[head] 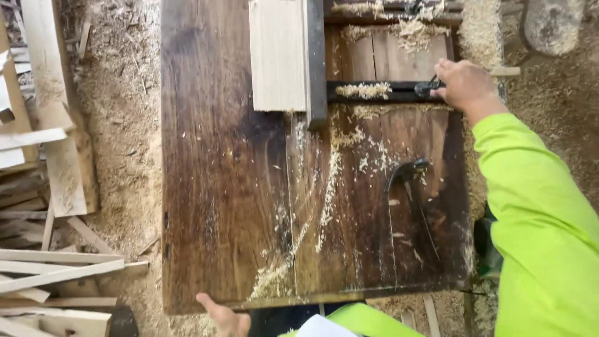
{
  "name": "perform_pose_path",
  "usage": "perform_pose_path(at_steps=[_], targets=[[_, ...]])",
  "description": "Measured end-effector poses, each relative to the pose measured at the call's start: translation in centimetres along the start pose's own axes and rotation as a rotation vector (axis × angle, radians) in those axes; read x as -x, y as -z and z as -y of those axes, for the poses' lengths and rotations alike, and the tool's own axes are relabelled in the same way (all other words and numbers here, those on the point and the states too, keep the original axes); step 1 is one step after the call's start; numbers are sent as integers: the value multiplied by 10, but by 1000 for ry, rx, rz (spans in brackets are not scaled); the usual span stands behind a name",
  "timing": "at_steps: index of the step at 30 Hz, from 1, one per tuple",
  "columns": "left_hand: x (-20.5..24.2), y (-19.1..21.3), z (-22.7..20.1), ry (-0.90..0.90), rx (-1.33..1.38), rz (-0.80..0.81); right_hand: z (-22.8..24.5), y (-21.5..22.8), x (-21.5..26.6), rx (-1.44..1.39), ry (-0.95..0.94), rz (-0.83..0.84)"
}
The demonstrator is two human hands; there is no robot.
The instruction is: The recorder is using a table saw to cut wooden boards and a hammer to secure parts at a workbench.
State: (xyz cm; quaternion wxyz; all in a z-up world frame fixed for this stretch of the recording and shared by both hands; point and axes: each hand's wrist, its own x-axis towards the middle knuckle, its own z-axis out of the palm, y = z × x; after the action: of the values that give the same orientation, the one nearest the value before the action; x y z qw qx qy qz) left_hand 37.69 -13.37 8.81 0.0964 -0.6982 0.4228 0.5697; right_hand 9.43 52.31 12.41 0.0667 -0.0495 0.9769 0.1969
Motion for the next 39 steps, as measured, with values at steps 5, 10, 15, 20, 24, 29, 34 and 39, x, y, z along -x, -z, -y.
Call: perform_pose_path(at_steps=[5, 10, 15, 20, 24, 29, 34, 39], targets=[[-42, 10, 16, -8, 54, 49, 24, 31, -9, -85, -297, 403], [-46, 9, 20, -99, 109, 110, 12, -22, -33, -767, -864, 262], [-39, 3, 14, -120, 127, 116, -9, 26, -35, -527, -495, 376], [-65, 10, 29, -102, 85, -11, 22, 81, -18, 34, -33, 443], [-51, 1, 23, -236, 233, 158, -11, -49, -42, -192, -553, 296], [-69, 17, 31, -107, 129, 78, -30, -40, -7, -244, -286, 270], [-61, 9, 25, -96, 126, -3, -30, 8, -19, 41, 171, 179], [-60, 18, 31, -37, 89, -60, -12, 28, -7, 107, 212, 239]])
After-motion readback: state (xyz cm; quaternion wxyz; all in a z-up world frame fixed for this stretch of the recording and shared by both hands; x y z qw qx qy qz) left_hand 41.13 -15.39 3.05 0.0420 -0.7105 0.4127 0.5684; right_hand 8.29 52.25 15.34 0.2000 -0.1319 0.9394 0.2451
